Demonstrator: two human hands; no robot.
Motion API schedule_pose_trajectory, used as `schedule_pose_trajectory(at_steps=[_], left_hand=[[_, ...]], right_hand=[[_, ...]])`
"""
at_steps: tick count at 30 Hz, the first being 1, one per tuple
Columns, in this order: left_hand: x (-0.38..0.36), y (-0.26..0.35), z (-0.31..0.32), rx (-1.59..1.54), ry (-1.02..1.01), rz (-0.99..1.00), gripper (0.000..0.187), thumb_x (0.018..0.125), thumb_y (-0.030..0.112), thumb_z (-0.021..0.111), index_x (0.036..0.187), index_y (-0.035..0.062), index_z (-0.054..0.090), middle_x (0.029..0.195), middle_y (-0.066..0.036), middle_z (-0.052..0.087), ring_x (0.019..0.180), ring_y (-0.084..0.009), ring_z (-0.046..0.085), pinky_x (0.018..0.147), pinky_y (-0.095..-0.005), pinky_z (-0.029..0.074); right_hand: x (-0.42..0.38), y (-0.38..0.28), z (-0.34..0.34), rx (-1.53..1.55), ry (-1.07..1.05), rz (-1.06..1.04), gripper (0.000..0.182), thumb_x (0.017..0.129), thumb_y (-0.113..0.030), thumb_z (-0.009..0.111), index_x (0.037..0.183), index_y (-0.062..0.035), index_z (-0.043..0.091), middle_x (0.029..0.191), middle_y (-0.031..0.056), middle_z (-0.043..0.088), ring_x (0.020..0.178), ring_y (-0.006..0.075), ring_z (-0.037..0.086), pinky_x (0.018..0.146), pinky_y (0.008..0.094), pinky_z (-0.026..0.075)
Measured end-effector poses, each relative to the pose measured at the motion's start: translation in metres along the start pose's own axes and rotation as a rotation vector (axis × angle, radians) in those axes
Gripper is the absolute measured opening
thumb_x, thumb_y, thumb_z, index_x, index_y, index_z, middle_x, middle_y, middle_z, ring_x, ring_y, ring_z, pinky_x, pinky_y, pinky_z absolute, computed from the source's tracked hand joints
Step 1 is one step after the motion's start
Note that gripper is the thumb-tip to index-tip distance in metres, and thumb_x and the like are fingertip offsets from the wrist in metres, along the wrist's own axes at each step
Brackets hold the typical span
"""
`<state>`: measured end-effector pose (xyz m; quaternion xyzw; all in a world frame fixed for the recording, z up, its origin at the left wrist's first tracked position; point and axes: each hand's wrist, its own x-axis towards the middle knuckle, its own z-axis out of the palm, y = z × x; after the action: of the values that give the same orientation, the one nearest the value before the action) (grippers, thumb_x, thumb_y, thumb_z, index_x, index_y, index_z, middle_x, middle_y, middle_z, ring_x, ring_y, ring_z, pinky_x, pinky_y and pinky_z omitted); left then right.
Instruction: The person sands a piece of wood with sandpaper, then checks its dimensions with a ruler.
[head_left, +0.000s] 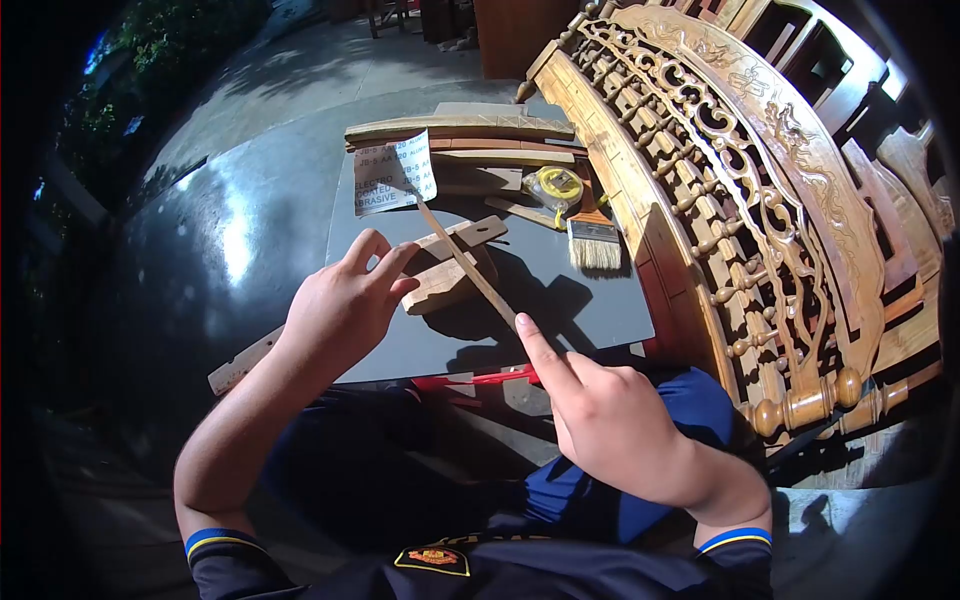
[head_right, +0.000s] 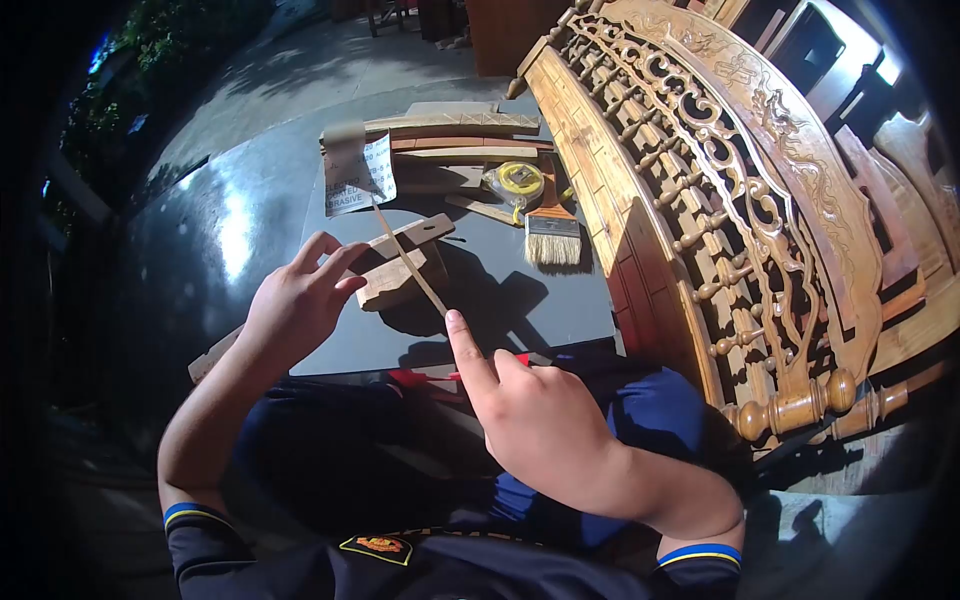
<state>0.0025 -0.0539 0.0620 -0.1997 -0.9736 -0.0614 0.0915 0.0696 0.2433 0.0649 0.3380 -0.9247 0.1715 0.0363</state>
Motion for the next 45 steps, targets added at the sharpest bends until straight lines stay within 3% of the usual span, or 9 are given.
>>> schedule_pose_trajectory(at_steps=[2, 6, 10, 13, 20, 24, 28, 36, 45], left_hand=[[0.000, -0.010, 0.012, -0.025, 0.056, 0.027, 0.029, 0.106, 0.031, 0.070, 0.125, 0.0106, 0.063, 0.109, -0.013, 0.070, 0.075, -0.0360, 0.076, 0.068, -0.0462, 0.062], [-0.007, -0.023, 0.007, -0.241, -0.223, -0.150, 0.034, 0.105, 0.037, 0.069, 0.116, 0.0068, 0.058, 0.089, -0.018, 0.077, 0.084, -0.0407, 0.076, 0.070, -0.0520, 0.059], [-0.033, -0.029, 0.017, -0.189, -0.072, -0.051, 0.032, 0.109, 0.035, 0.063, 0.113, 0.0037, 0.055, 0.077, -0.018, 0.072, 0.077, -0.0426, 0.075, 0.067, -0.0523, 0.059], [-0.032, -0.020, 0.013, -0.128, -0.255, -0.182, 0.028, 0.109, 0.029, 0.063, 0.107, 0.0033, 0.053, 0.080, -0.021, 0.071, 0.076, -0.0435, 0.073, 0.065, -0.0512, 0.057], [-0.030, -0.023, 0.024, -0.064, -0.149, -0.133, 0.029, 0.110, 0.030, 0.062, 0.103, 0.0038, 0.053, 0.064, -0.016, 0.065, 0.059, -0.0394, 0.069, 0.052, -0.0502, 0.054], [-0.036, -0.018, 0.031, -0.127, -0.097, -0.166, 0.031, 0.110, 0.032, 0.060, 0.102, 0.0031, 0.054, 0.061, -0.015, 0.063, 0.056, -0.0388, 0.068, 0.049, -0.0493, 0.052], [-0.038, -0.028, 0.036, -0.135, -0.053, -0.203, 0.031, 0.110, 0.033, 0.061, 0.102, 0.0032, 0.056, 0.060, -0.015, 0.063, 0.055, -0.0393, 0.067, 0.048, -0.0496, 0.052], [-0.033, -0.026, 0.029, -0.114, -0.064, -0.181, 0.031, 0.109, 0.033, 0.063, 0.102, 0.0036, 0.056, 0.062, -0.016, 0.064, 0.056, -0.0391, 0.069, 0.049, -0.0495, 0.052], [-0.036, -0.024, 0.028, -0.098, -0.081, -0.210, 0.030, 0.108, 0.032, 0.064, 0.101, 0.0037, 0.056, 0.061, -0.016, 0.064, 0.057, -0.0378, 0.070, 0.049, -0.0485, 0.053]], right_hand=[[0.001, -0.001, 0.005, -0.016, -0.009, 0.027, 0.077, 0.089, 0.000, 0.065, 0.163, 0.0004, 0.043, 0.074, 0.0116, 0.061, 0.055, 0.0304, 0.066, 0.054, 0.0410, 0.058], [0.004, -0.004, 0.004, -0.065, -0.061, 0.031, 0.076, 0.090, -0.001, 0.062, 0.164, 0.0000, 0.043, 0.074, 0.0101, 0.061, 0.054, 0.0272, 0.067, 0.056, 0.0386, 0.060], [0.005, -0.004, 0.011, -0.055, -0.052, 0.054, 0.076, 0.090, -0.002, 0.065, 0.164, -0.0027, 0.045, 0.072, 0.0098, 0.059, 0.052, 0.0277, 0.065, 0.054, 0.0410, 0.058], [0.011, -0.004, 0.014, -0.028, -0.051, 0.042, 0.076, 0.091, -0.002, 0.067, 0.164, -0.0035, 0.045, 0.072, 0.0103, 0.059, 0.052, 0.0284, 0.065, 0.053, 0.0416, 0.056], [0.047, -0.001, 0.029, -0.045, -0.006, 0.023, 0.074, 0.092, 0.000, 0.065, 0.163, -0.0021, 0.045, 0.074, 0.0138, 0.063, 0.059, 0.0342, 0.067, 0.059, 0.0457, 0.057], [0.038, -0.020, 0.014, -0.012, -0.029, 0.116, 0.064, 0.097, 0.004, 0.064, 0.160, -0.0041, 0.052, 0.073, 0.0194, 0.063, 0.062, 0.0381, 0.064, 0.062, 0.0450, 0.051], [0.008, -0.025, 0.006, 0.056, -0.008, 0.192, 0.061, 0.096, 0.004, 0.066, 0.156, -0.0024, 0.057, 0.076, 0.0216, 0.067, 0.059, 0.0329, 0.064, 0.062, 0.0380, 0.052], [0.067, 0.001, 0.038, 0.053, 0.059, -0.017, 0.067, 0.096, 0.002, 0.065, 0.161, -0.0035, 0.049, 0.074, 0.0179, 0.062, 0.062, 0.0385, 0.064, 0.061, 0.0480, 0.051], [0.025, -0.017, 0.012, 0.058, -0.011, 0.127, 0.066, 0.095, 0.005, 0.065, 0.159, -0.0047, 0.053, 0.074, 0.0194, 0.066, 0.063, 0.0371, 0.067, 0.062, 0.0454, 0.053]])
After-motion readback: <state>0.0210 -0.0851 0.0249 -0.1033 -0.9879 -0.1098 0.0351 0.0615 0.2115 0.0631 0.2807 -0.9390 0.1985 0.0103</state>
